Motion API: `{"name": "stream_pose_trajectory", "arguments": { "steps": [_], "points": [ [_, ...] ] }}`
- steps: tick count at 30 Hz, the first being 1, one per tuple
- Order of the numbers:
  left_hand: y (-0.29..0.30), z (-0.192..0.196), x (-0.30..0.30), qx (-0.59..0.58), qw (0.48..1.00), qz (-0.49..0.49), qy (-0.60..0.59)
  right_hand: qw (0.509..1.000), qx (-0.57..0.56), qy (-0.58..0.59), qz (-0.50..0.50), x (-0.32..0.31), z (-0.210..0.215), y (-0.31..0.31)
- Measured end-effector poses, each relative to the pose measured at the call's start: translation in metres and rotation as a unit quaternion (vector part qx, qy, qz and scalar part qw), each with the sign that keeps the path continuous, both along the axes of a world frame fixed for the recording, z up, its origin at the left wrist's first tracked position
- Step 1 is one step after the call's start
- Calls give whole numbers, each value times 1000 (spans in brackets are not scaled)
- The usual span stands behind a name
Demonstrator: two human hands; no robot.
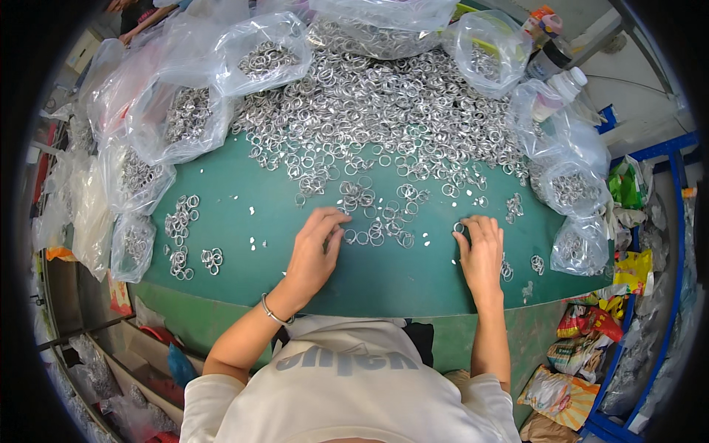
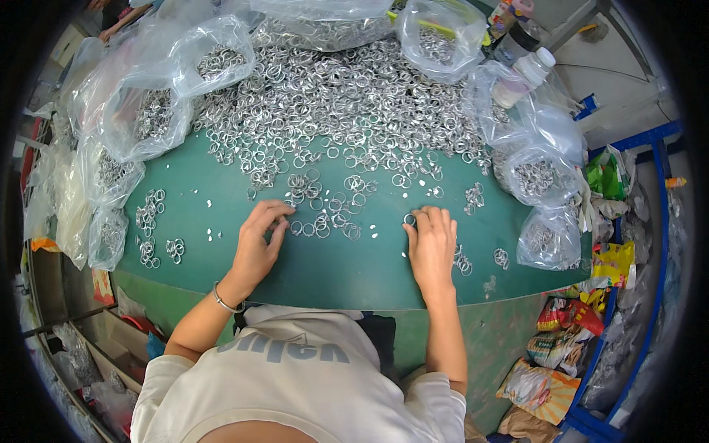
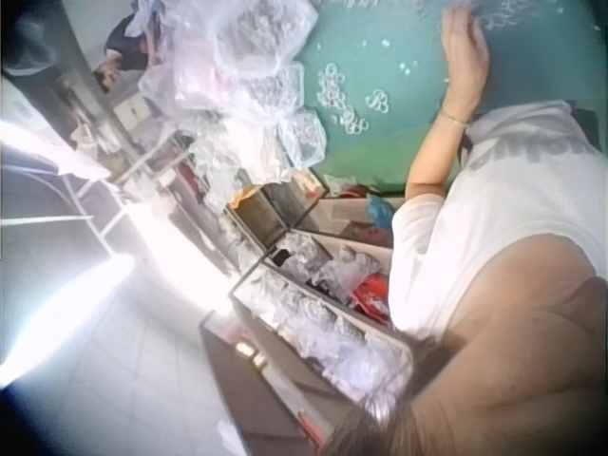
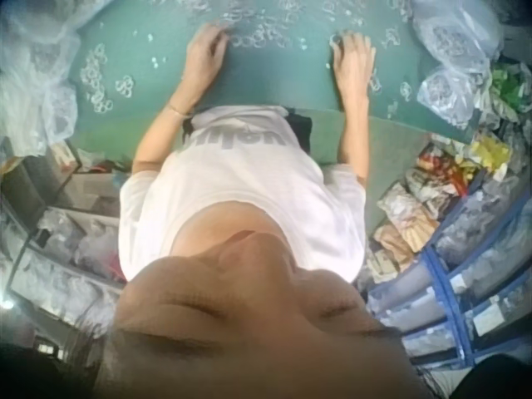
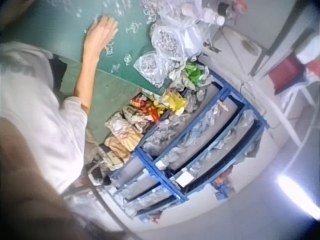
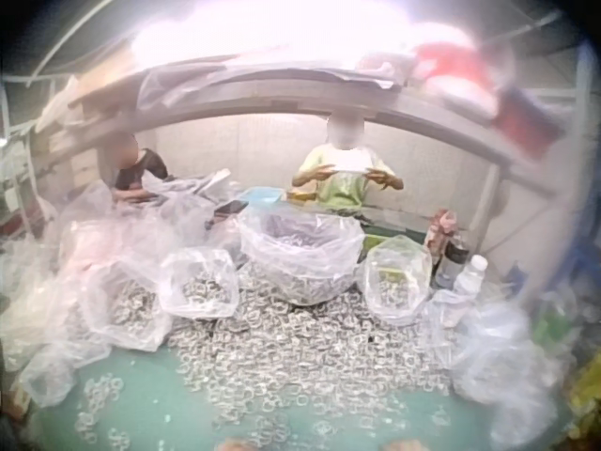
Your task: The person sorts through a large pile of small metal rings on a green tabletop by hand, picking up individual rings to move them between different piles or into nearby plastic bags.
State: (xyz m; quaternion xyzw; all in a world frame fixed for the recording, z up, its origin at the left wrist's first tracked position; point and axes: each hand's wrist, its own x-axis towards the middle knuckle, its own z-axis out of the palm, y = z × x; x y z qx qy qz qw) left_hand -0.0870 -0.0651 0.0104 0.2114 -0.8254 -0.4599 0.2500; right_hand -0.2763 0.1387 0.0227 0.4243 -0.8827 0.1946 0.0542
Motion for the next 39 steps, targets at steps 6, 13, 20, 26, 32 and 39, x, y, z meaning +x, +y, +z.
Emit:
{"name": "stream_pose_trajectory", "arguments": {
  "steps": [6, 13, 20, 26, 32, 39],
  "points": [
    [13, 13, 9, 241, 970, -30, 3, 975, -139, -157, 72, 41, 20, -23],
    [15, 5, 23, 544, 825, -106, -109, 959, -142, -200, 144, 46, 8, -47],
    [14, 10, 30, 255, 958, -70, -109, 997, 10, 11, 74, 30, -10, -70],
    [7, 9, 30, 72, 993, -30, -88, 997, -54, -54, 29, 16, -4, -51],
    [6, 9, 15, -44, 992, -9, -121, 996, -2, -32, 82, 28, -4, -65],
    [5, -3, 16, -89, 987, -20, -130, 993, -73, -30, 84, 30, 2, -49]
  ]
}}
